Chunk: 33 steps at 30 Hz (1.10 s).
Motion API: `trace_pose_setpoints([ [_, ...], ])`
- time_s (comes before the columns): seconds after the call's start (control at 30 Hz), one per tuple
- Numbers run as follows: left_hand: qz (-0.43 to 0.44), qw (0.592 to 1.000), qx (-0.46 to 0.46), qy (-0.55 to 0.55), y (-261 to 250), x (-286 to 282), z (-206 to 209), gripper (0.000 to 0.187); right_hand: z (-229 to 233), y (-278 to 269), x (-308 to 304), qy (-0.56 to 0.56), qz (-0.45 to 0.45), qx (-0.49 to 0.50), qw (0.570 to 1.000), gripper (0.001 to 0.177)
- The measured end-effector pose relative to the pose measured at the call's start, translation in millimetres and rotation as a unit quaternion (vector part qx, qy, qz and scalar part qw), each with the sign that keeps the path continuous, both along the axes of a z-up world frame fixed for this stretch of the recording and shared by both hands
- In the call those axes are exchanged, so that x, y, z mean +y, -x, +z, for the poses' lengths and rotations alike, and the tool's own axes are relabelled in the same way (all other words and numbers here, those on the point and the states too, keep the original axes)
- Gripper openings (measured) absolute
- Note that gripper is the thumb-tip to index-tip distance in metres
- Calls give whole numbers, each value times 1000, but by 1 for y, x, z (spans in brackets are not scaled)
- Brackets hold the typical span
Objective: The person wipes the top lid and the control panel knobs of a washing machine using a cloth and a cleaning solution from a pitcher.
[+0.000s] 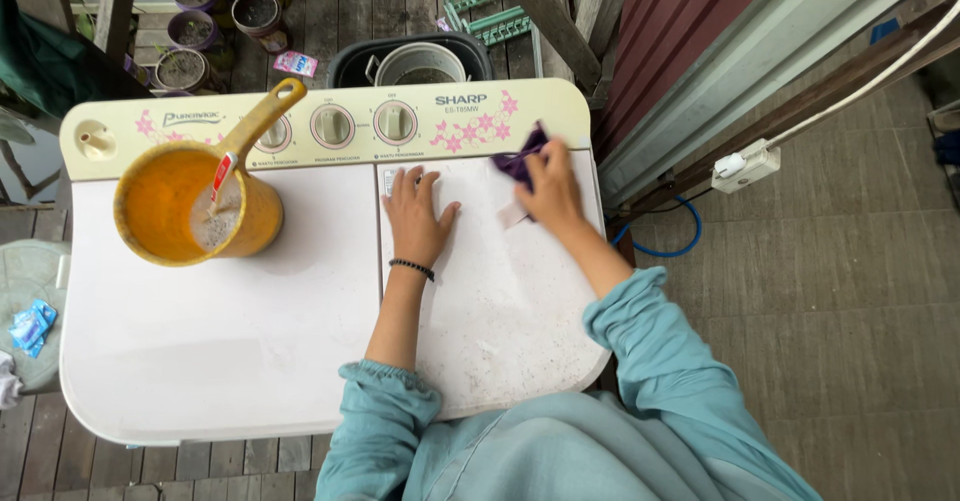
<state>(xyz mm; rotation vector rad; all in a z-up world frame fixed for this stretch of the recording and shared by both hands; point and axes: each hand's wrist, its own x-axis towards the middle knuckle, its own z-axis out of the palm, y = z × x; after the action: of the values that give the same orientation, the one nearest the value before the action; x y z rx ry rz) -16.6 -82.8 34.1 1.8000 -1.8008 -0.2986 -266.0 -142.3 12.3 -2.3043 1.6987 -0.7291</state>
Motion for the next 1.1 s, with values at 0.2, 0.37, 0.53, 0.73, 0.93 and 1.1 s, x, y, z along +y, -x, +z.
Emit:
trace_pose_setpoints([
  [0.2,31,999,-5,38,-22,10,-14,67,-1,20,-75,207,-82,12,975,59],
  [0.37,36,997,-35,61,-18,13,-22,64,-3,-34,-64,121,2,-40,992,67],
  [0.53,35,997,-24,60,-18,16,-18,62,-8,-29,-35,110,57,-20,992,68],
  [0.73,47,996,-34,60,-14,13,-12,60,-9,0,-78,154,-80,0,985,67],
  [0.93,56,996,-51,51,-10,12,-10,57,-17,-80,-85,179,-8,13,984,73],
  [1.1,52,997,-25,59,-14,16,-9,59,-14,-97,-16,104,166,-7,981,70],
])
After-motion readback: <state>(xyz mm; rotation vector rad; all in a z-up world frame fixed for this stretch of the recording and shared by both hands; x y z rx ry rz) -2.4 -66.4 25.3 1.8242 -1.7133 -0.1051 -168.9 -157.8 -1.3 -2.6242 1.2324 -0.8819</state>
